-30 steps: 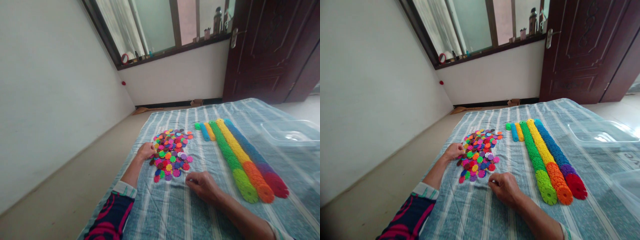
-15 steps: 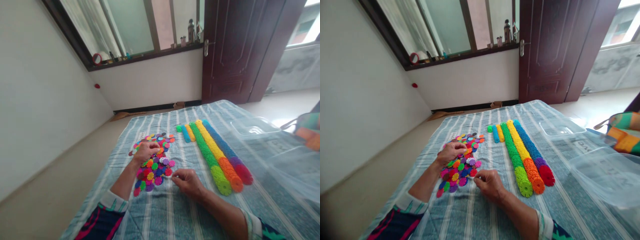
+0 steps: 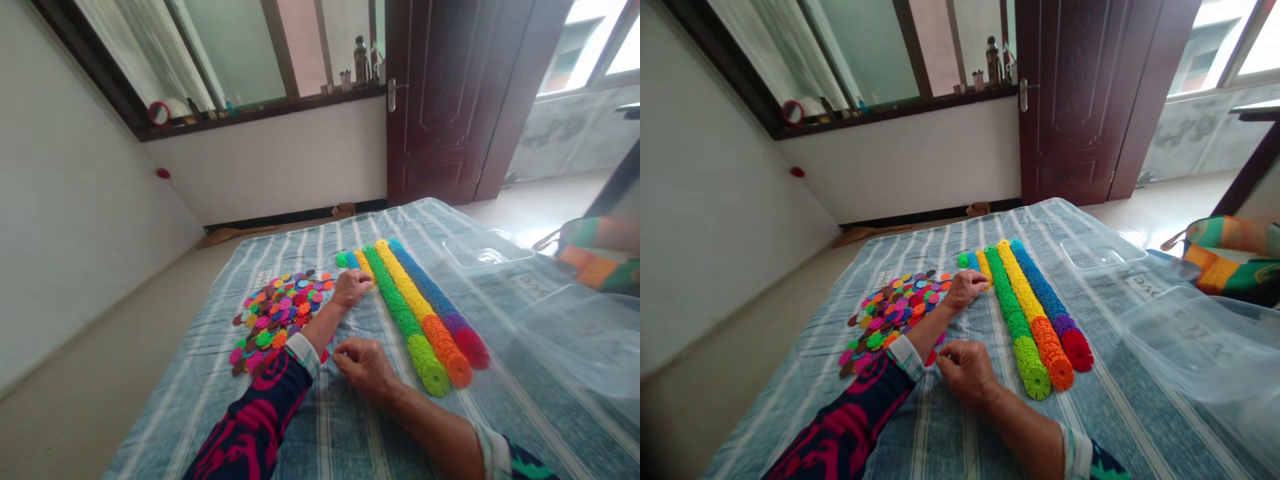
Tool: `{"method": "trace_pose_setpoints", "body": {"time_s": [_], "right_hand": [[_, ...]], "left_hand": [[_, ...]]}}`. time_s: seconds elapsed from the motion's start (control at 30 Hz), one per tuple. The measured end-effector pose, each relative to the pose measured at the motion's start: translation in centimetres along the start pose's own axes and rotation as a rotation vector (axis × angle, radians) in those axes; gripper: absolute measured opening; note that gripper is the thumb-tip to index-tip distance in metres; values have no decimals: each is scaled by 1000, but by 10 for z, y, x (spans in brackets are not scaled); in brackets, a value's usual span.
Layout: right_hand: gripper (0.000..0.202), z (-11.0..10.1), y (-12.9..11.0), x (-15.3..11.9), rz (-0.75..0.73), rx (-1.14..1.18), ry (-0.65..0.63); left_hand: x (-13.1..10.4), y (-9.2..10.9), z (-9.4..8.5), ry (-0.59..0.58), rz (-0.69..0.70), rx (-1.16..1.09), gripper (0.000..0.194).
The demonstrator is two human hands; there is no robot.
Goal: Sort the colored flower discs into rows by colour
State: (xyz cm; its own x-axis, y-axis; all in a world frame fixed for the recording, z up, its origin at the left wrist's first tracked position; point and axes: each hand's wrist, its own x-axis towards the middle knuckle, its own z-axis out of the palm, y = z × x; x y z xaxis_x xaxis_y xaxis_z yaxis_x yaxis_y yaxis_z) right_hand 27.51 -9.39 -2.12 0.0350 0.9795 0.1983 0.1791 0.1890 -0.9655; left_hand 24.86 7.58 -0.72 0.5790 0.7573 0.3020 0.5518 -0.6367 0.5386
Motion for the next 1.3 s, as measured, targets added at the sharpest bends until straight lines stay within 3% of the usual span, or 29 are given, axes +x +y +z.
{"method": "trace_pose_setpoints", "body": {"time_s": [0.33,0.63,1.07,1.3], "right_hand": [[16,1,2,2,-18,-27,-10],[16,1,4,1,-37,-57,-34],[15,1,1,0,-22,-73,-54],[17,1,3,-1,-27,-106,-59]], "left_hand": [[14,3,10,5,75,158,14],[10,-5,6,108,59,170,19],[-1,-4,10,38,24,360,13],[-6,-2,-8,67,-8,347,11]]}}
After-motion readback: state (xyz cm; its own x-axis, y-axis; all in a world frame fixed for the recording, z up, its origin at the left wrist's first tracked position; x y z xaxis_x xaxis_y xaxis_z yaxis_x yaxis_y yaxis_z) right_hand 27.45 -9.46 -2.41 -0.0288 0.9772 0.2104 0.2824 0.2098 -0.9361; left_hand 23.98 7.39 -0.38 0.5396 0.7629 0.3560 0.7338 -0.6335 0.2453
